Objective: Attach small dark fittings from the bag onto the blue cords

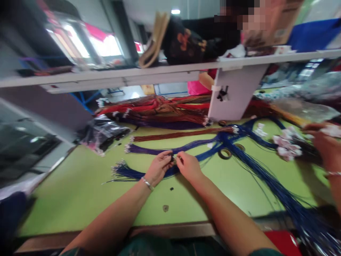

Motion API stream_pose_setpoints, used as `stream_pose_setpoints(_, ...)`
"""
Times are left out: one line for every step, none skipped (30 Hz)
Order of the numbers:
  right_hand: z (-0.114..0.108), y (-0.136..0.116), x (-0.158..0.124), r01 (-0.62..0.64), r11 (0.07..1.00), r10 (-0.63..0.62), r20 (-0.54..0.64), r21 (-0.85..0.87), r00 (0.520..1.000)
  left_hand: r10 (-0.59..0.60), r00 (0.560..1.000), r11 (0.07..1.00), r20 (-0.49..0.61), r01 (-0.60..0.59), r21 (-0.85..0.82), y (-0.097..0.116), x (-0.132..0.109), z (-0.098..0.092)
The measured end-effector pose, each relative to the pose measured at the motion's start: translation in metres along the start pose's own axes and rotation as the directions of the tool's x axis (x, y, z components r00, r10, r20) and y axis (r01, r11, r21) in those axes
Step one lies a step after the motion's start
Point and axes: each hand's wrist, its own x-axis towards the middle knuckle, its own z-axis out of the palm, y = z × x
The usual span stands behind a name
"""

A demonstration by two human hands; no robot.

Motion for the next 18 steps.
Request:
stream_pose_setpoints(0.002, 0.002, 0.000, 0.014, 1.000, -0.014, 0.013, -0.023, 1.000, -0.005, 1.000, 1.000, -0.001, 0.005, 0.006, 0.000, 0.000, 0.000)
stream_pose_setpoints(0.005, 0.004, -0.001, 0.028, 0.999, -0.027, 0.024, -0.044, 0.999, -0.009, 1.000, 1.000, 0.000, 0.009, 0.024, 0.000, 0.000, 0.000)
stream_pose_setpoints(0.007, 0.005, 0.000, 0.031, 0.999, -0.029, 0.031, -0.043, 0.999, -0.009, 1.000, 0.998, 0.000, 0.009, 0.055, 0.000, 0.001, -0.001)
stream_pose_setpoints(0.009, 0.007, 0.001, 0.018, 1.000, -0.017, 0.034, -0.011, 0.999, -0.002, 1.000, 0.996, -0.001, 0.003, 0.091, 0.000, 0.002, -0.003)
stream_pose_setpoints(0.010, 0.009, 0.002, -0.012, 0.998, 0.010, 0.038, 0.054, 0.999, 0.007, 1.000, 0.992, -0.003, -0.007, 0.127, -0.001, 0.004, -0.005)
stream_pose_setpoints(0.011, 0.010, 0.003, -0.048, 0.989, 0.041, 0.056, 0.140, 0.998, 0.019, 1.000, 0.987, -0.004, -0.018, 0.162, -0.002, 0.005, -0.007)
stream_pose_setpoints(0.011, 0.012, 0.004, -0.086, 0.969, 0.069, 0.084, 0.232, 0.994, 0.035, 0.999, 0.979, -0.004, -0.033, 0.200, -0.003, 0.007, -0.008)
stream_pose_setpoints(0.010, 0.012, 0.004, -0.122, 0.940, 0.088, 0.121, 0.317, 0.989, 0.054, 0.999, 0.968, -0.004, -0.052, 0.245, -0.005, 0.008, -0.010)
stream_pose_setpoints(0.010, 0.013, 0.005, -0.154, 0.909, 0.098, 0.160, 0.388, 0.982, 0.079, 0.997, 0.952, -0.002, -0.075, 0.298, -0.006, 0.009, -0.011)
stream_pose_setpoints(0.009, 0.013, 0.005, -0.181, 0.877, 0.105, 0.190, 0.446, 0.976, 0.109, 0.994, 0.927, 0.002, -0.103, 0.360, -0.008, 0.010, -0.011)
stream_pose_setpoints(0.009, 0.012, 0.004, -0.205, 0.843, 0.113, 0.210, 0.497, 0.971, 0.145, 0.989, 0.895, 0.008, -0.135, 0.426, -0.008, 0.011, -0.012)
stream_pose_setpoints(0.009, 0.011, 0.004, -0.227, 0.807, 0.122, 0.221, 0.546, 0.968, 0.186, 0.982, 0.854, 0.017, -0.170, 0.491, -0.008, 0.011, -0.012)
stream_pose_setpoints(0.008, 0.010, 0.003, -0.247, 0.766, 0.132, 0.231, 0.593, 0.964, 0.229, 0.973, 0.807, 0.030, -0.207, 0.553, -0.007, 0.011, -0.013)
stream_pose_setpoints(0.009, 0.008, 0.002, -0.265, 0.721, 0.138, 0.241, 0.640, 0.961, 0.272, 0.961, 0.755, 0.050, -0.246, 0.608, -0.005, 0.011, -0.014)
stream_pose_setpoints(0.009, 0.006, 0.001, -0.282, 0.674, 0.140, 0.257, 0.683, 0.956, 0.312, 0.947, 0.698, 0.080, -0.285, 0.657, -0.002, 0.010, -0.015)
stream_pose_setpoints(0.009, 0.005, 0.001, -0.304, 0.624, 0.137, 0.282, 0.720, 0.950, 0.346, 0.930, 0.637, 0.120, -0.327, 0.698, 0.002, 0.009, -0.016)
stream_pose_setpoints(0.009, 0.003, 0.000, -0.329, 0.574, 0.129, 0.314, 0.750, 0.941, 0.374, 0.912, 0.574, 0.170, -0.372, 0.730, 0.007, 0.007, -0.018)
stream_pose_setpoints(0.009, 0.002, 0.000, -0.356, 0.525, 0.119, 0.348, 0.773, 0.930, 0.392, 0.892, 0.512, 0.225, -0.415, 0.752, 0.012, 0.005, -0.021)
